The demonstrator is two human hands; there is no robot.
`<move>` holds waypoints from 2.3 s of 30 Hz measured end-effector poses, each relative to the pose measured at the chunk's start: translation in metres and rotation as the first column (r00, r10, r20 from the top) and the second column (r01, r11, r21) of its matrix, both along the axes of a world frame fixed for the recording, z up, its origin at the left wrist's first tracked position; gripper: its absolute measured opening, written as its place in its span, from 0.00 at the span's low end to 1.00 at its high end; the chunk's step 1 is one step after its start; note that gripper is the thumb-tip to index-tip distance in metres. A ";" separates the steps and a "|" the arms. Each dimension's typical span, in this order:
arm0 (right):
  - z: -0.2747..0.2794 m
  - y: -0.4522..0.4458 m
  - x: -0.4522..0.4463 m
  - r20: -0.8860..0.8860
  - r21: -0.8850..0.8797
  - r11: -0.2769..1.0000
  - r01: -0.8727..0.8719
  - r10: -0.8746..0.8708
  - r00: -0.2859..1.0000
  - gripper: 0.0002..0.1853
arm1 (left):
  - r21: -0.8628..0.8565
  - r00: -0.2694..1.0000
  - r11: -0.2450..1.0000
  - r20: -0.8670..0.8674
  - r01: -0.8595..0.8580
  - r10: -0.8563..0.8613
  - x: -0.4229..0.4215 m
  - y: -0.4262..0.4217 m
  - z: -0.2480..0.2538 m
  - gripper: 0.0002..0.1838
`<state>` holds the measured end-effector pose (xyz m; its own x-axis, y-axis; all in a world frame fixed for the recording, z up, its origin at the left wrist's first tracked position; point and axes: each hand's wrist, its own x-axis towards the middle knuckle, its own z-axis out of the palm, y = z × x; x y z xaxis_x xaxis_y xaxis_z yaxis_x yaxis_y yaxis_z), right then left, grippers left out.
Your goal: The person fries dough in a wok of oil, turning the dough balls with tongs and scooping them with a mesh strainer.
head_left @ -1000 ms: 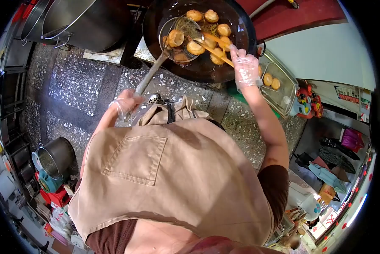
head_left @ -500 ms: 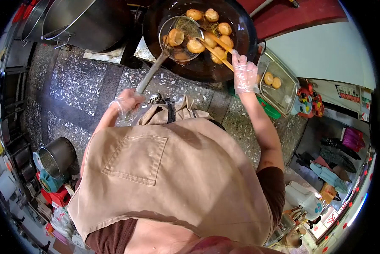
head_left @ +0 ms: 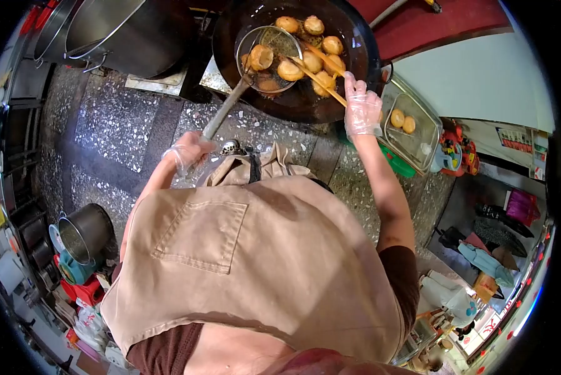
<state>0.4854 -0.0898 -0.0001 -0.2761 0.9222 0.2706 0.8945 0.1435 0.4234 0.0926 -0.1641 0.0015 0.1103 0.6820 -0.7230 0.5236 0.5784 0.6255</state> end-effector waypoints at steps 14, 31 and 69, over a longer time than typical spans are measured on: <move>-0.012 -0.007 -0.010 -0.046 -0.003 0.997 -0.078 0.078 0.996 0.31 | -0.026 1.000 1.000 0.014 0.000 0.000 0.007 0.001 0.015 0.14; -0.017 -0.050 -0.032 -0.754 -0.411 0.810 -0.419 -0.560 -0.342 0.37 | -0.070 0.999 0.997 0.009 -0.037 0.037 0.003 0.001 0.004 0.14; -0.027 -0.094 -0.189 0.495 -0.051 0.804 -0.593 -0.495 -0.714 0.23 | -0.060 0.998 0.997 0.008 0.055 -0.055 0.001 0.002 -0.003 0.17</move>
